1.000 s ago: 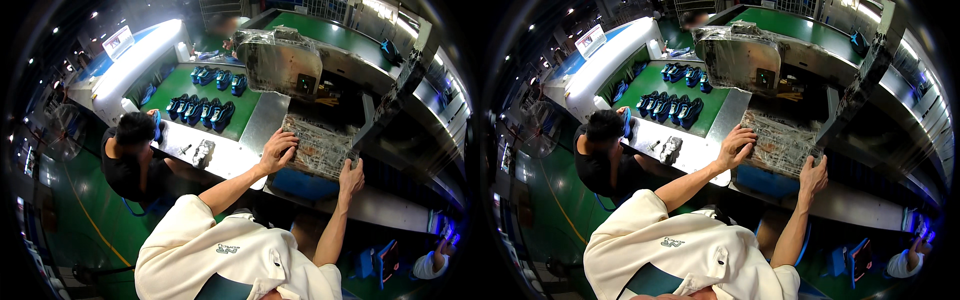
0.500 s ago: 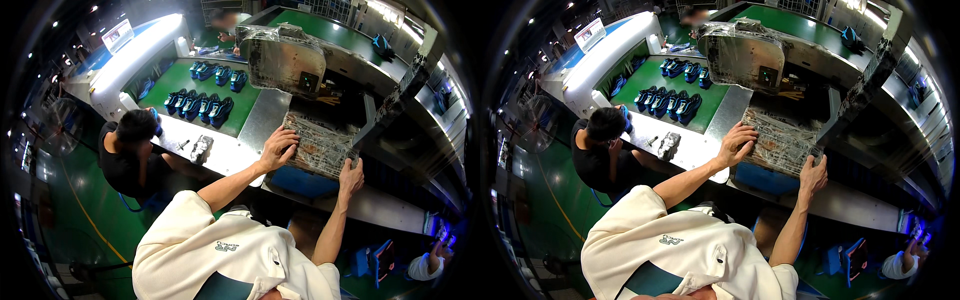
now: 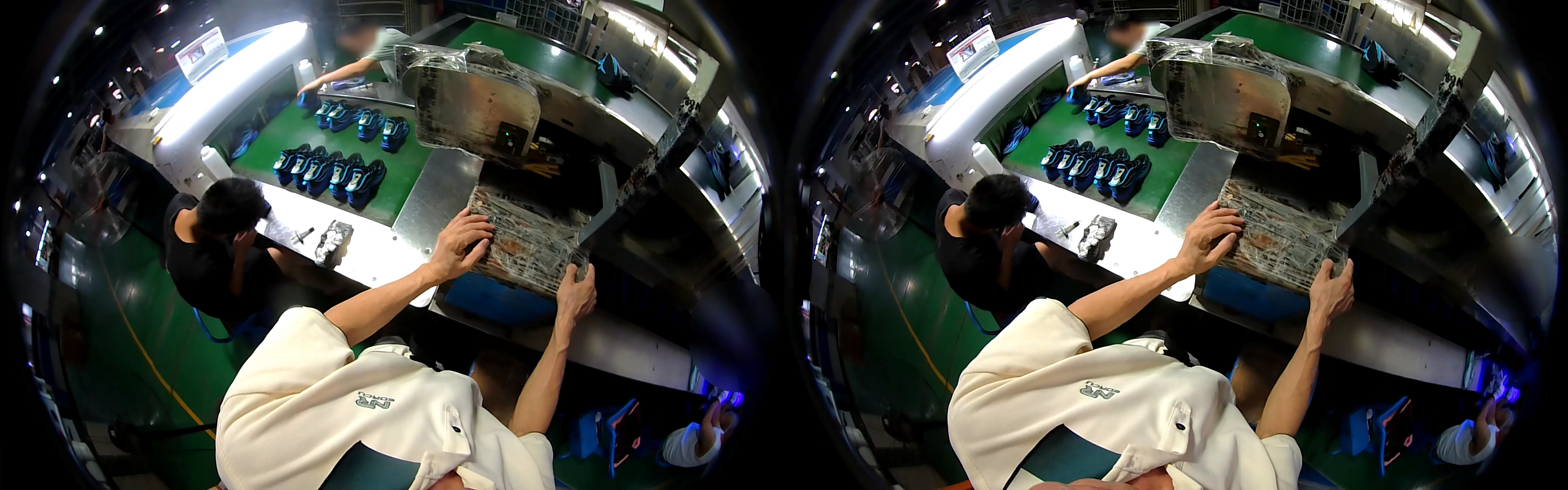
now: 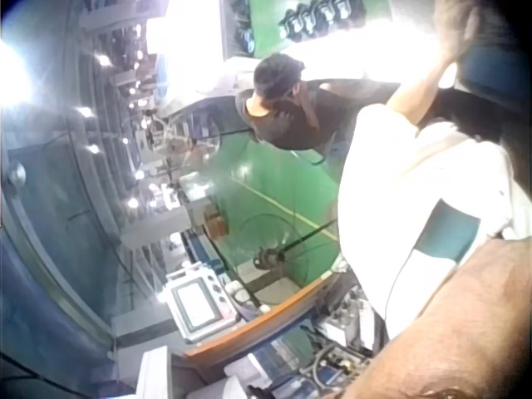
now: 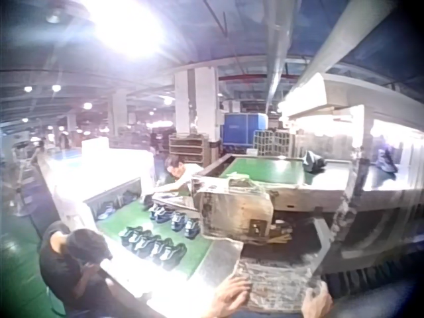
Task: The person picks up a blue shoe upper from a conveyor belt, places it onto a rotating assembly machine for pressing, and then returns the shoe to the conveyor.
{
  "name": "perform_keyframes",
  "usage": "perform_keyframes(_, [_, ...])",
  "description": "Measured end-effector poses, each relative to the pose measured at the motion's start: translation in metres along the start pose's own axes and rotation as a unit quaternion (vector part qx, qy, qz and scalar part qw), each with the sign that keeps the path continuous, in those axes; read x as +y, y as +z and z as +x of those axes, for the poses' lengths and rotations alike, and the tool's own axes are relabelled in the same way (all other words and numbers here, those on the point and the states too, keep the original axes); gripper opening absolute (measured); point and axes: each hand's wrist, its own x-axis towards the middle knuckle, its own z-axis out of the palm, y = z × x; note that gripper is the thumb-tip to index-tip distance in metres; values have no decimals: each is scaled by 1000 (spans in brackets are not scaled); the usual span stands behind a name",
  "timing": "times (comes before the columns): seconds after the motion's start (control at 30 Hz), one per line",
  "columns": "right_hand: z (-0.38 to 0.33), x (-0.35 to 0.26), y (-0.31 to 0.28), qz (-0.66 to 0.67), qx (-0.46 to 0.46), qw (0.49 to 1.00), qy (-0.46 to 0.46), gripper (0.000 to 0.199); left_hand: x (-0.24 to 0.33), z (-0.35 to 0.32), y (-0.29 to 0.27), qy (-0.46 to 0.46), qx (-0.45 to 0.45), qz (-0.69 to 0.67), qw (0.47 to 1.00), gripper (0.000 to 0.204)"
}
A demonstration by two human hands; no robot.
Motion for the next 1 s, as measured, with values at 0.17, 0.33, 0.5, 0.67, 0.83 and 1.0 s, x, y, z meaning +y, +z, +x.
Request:
perform_keyframes(0.17, [-1,1,1,-8,4,1000,-2,55,4,1,-2,5,5,4,1000,11])
perform_keyframes(0.33, [-3,2,3,1,4,1000,-7,54,2,-2,-4,3,3,11,1000,11])
perform_keyframes(0.5, [-6,-3,-4,-17,9,1000,19,53,-3,-3,4,9,-3,6,1000,12])
perform_keyframes(0.67, [2,3,5,38,-41,998,17,52,-2,2,3,12,0,1,1000,13])
perform_keyframes(0.83, [0,5,2,54,-20,998,1,59,8,7,-2,-27,-79,13,996,17])
perform_keyframes(1.0, [-3,20,4,71,-17,997,-18,57,38,85,-38,-7,-191,-31,981,34])
